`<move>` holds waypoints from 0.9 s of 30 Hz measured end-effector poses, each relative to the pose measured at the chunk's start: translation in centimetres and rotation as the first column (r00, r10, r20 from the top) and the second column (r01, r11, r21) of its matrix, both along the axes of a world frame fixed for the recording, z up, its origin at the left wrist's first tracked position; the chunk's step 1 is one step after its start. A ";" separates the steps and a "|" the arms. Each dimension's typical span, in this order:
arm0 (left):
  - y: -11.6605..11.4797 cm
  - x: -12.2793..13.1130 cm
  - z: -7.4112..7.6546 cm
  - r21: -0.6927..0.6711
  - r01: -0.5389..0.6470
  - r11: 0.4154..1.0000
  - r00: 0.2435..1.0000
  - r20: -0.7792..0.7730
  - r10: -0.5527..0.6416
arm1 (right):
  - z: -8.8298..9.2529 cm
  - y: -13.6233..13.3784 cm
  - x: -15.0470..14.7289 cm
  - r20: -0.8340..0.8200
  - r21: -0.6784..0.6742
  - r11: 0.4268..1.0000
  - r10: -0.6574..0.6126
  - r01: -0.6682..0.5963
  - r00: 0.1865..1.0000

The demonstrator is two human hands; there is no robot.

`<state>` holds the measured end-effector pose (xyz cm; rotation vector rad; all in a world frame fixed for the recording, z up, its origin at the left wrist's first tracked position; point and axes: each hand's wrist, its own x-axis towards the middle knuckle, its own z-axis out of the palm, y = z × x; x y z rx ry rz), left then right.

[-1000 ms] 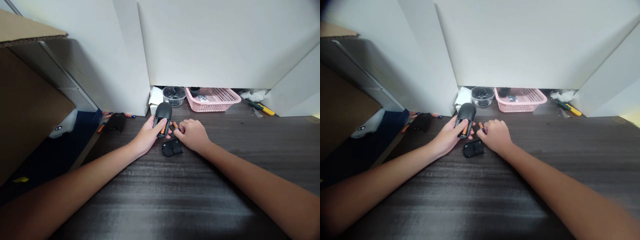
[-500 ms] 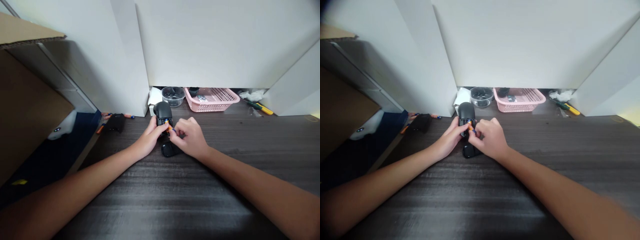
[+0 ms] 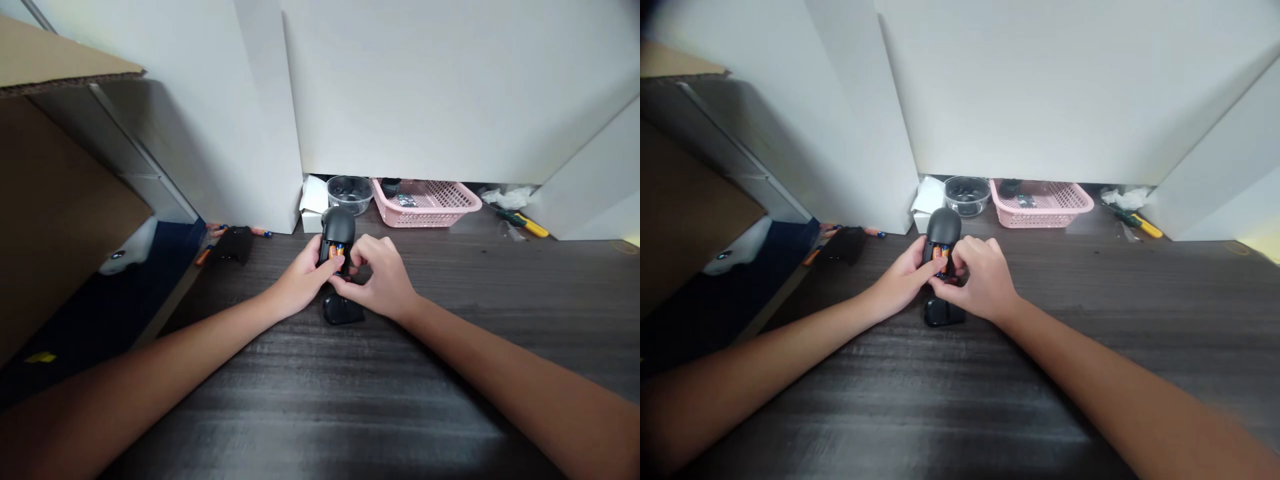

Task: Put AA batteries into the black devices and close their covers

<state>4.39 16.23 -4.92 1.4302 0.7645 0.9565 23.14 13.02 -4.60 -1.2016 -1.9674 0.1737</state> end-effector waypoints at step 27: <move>-0.5 -0.4 0.2 0.402 -0.080 0.912 0.902 -0.360 0.238 | -1.8 2.0 1.0 -0.456 -0.255 0.965 -0.057 -0.068 0.888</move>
